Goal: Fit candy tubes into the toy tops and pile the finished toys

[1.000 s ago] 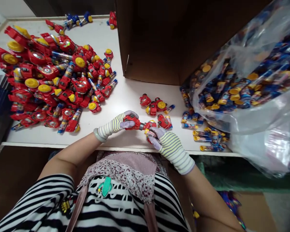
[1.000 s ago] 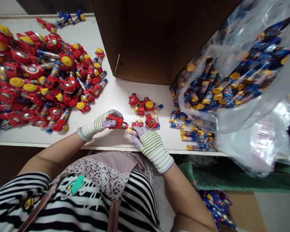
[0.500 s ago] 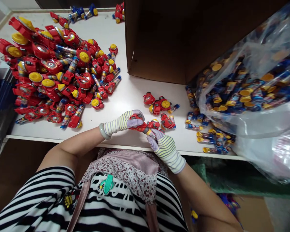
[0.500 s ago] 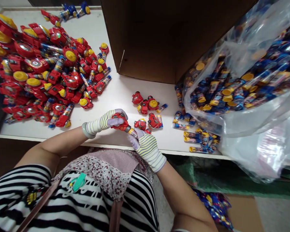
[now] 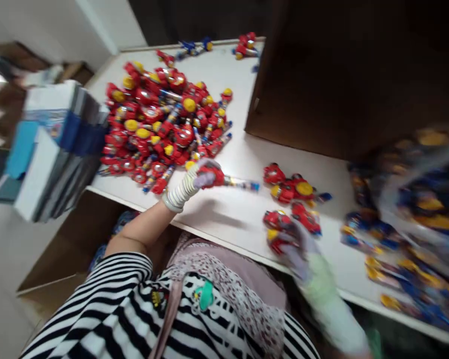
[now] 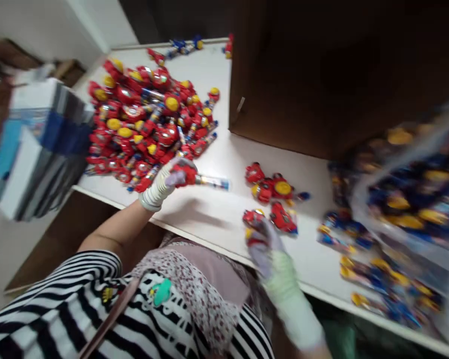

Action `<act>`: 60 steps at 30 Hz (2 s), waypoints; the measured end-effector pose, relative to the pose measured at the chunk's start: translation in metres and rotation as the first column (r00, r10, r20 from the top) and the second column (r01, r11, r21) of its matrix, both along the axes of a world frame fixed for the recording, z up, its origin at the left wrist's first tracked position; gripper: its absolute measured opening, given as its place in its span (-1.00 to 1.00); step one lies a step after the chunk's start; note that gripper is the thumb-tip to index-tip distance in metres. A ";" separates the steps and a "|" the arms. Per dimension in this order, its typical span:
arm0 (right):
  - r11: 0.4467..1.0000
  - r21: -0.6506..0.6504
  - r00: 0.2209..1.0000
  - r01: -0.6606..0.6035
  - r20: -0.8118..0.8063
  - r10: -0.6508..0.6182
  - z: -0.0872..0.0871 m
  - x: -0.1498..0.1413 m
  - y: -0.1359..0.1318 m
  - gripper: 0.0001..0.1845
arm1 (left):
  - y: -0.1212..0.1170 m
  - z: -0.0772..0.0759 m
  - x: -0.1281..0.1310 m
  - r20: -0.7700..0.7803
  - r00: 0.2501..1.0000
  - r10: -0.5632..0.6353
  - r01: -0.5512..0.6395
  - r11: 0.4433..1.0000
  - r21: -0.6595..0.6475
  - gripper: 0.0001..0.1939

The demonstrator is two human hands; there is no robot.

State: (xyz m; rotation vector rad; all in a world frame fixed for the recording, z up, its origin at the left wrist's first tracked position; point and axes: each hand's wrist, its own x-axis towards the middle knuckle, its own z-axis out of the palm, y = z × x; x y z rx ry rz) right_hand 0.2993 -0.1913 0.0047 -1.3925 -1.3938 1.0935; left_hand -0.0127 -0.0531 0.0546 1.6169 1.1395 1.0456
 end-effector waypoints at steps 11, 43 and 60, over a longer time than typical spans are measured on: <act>0.983 -0.150 0.994 -0.108 -0.036 0.104 -0.003 0.006 0.016 -0.49 | 0.111 0.031 -0.210 -0.253 0.409 0.877 -0.690 0.478 0.543 -0.48; 0.984 -0.054 0.971 0.172 -0.159 -0.179 -0.010 0.058 0.019 -0.65 | -0.011 -0.078 0.106 0.442 0.867 -0.229 0.395 0.858 -0.329 -0.59; 0.973 -0.226 0.785 -0.038 -0.609 -0.110 -0.001 -0.017 0.035 -0.58 | -0.013 -0.044 0.100 0.417 0.795 -0.441 0.606 0.621 -0.497 -0.15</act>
